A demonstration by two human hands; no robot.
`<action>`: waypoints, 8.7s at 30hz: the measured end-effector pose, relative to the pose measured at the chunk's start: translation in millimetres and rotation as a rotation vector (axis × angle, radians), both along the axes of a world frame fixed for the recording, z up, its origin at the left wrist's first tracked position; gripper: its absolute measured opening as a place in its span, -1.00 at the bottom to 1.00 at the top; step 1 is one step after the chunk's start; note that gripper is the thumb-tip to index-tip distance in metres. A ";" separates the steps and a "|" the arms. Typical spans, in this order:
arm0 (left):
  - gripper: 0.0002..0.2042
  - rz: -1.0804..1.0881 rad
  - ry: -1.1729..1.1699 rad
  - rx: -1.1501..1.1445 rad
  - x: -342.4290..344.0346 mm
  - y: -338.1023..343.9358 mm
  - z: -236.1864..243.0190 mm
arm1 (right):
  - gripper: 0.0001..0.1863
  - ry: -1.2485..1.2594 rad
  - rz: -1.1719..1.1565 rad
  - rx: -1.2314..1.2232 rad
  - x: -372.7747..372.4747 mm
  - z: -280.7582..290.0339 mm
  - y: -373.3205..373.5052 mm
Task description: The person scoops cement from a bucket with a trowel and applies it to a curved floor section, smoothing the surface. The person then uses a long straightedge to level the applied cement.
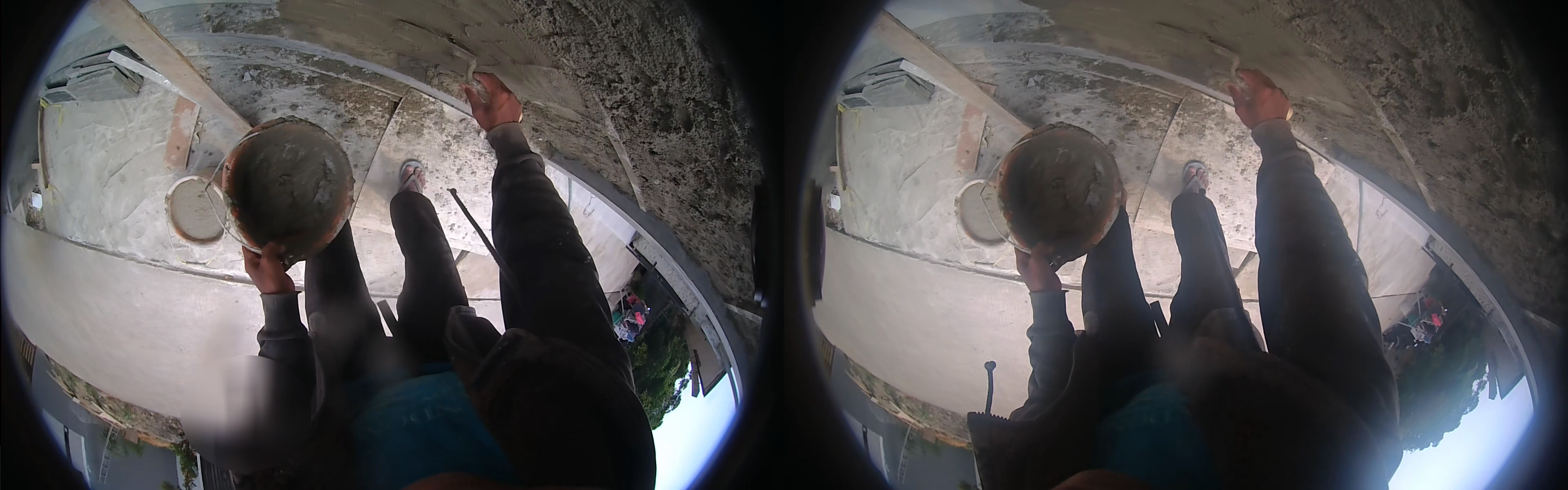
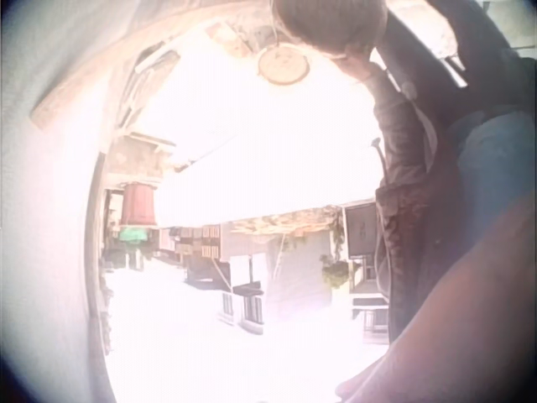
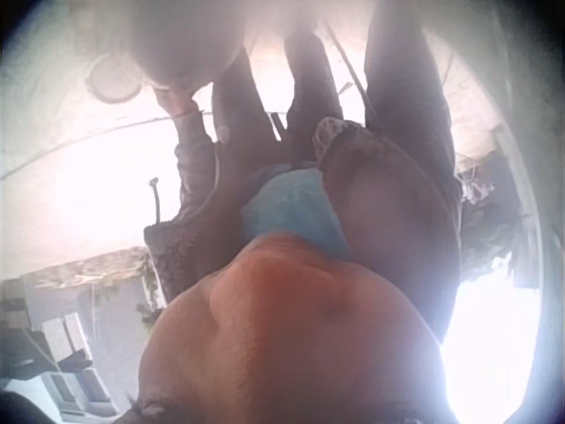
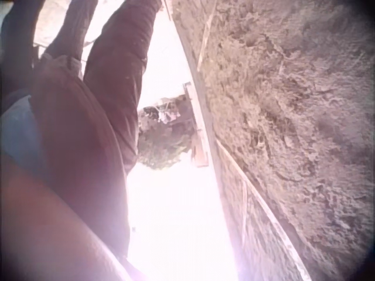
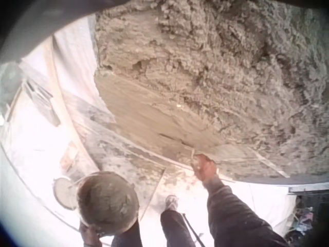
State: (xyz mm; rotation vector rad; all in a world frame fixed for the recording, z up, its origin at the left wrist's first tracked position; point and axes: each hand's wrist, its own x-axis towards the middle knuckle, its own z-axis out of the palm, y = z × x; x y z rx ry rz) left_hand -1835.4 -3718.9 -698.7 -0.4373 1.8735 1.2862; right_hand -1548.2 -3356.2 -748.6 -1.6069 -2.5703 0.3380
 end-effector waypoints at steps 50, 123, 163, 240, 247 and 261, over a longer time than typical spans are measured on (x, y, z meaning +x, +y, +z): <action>-0.52 -0.073 -0.010 0.070 50.4 15.6 -15.0 | -0.64 -0.220 0.146 -0.016 54.4 -5.3 -17.6; -0.47 -0.183 -0.020 0.048 86.9 12.5 -39.1 | -0.76 0.024 0.022 0.109 52.0 -10.2 -2.9; -0.28 -0.297 0.380 0.038 -219.1 47.8 -294.9 | -0.58 0.034 0.231 -0.806 -111.6 -213.1 -209.7; -0.37 0.106 0.123 0.328 -13.7 229.5 -218.5 | -0.50 1.537 -1.053 -0.932 181.2 -117.1 -92.4; -0.58 0.074 0.112 0.465 -56.4 255.0 -259.6 | -0.44 1.783 -1.178 -0.822 144.9 -199.9 -59.2; -0.53 -0.027 0.148 0.612 -169.6 354.2 -325.6 | -0.44 1.854 -0.886 -0.783 90.5 -253.1 -5.6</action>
